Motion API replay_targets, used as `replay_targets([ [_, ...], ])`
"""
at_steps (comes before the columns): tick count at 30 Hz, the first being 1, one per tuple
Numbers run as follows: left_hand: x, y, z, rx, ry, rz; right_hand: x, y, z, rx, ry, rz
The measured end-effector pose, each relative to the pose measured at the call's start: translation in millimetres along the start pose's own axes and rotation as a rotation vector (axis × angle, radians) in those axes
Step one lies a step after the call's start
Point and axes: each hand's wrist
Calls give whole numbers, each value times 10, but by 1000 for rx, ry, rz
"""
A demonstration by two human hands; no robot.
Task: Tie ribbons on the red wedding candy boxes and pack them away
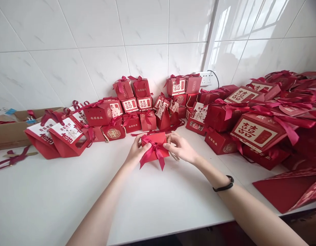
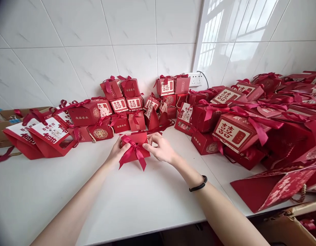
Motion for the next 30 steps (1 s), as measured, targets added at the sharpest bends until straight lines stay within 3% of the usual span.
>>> replay_targets([
  [8,76,-5,5,107,-173,-20,-43,45,-36,6,-79,-5],
  [12,73,-20,30,97,-167,-60,-11,22,1,-120,-156,-54],
  [17,29,-57,86,81,-53,-48,16,-8,7,-229,-220,10],
  [20,34,-73,114,23,61,73,-10,8,-13,-214,-251,23],
  [25,35,-74,134,-58,378,414,-59,44,-14,-159,-216,52],
  [30,40,-75,122,-128,461,551,-52,49,-3,-167,-242,55],
])
Point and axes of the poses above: each hand's wrist, its own y-axis towards the middle knuckle, its own z-axis out of the palm, x = y × z, and after that the axes turned 9 degrees about z, right-handed
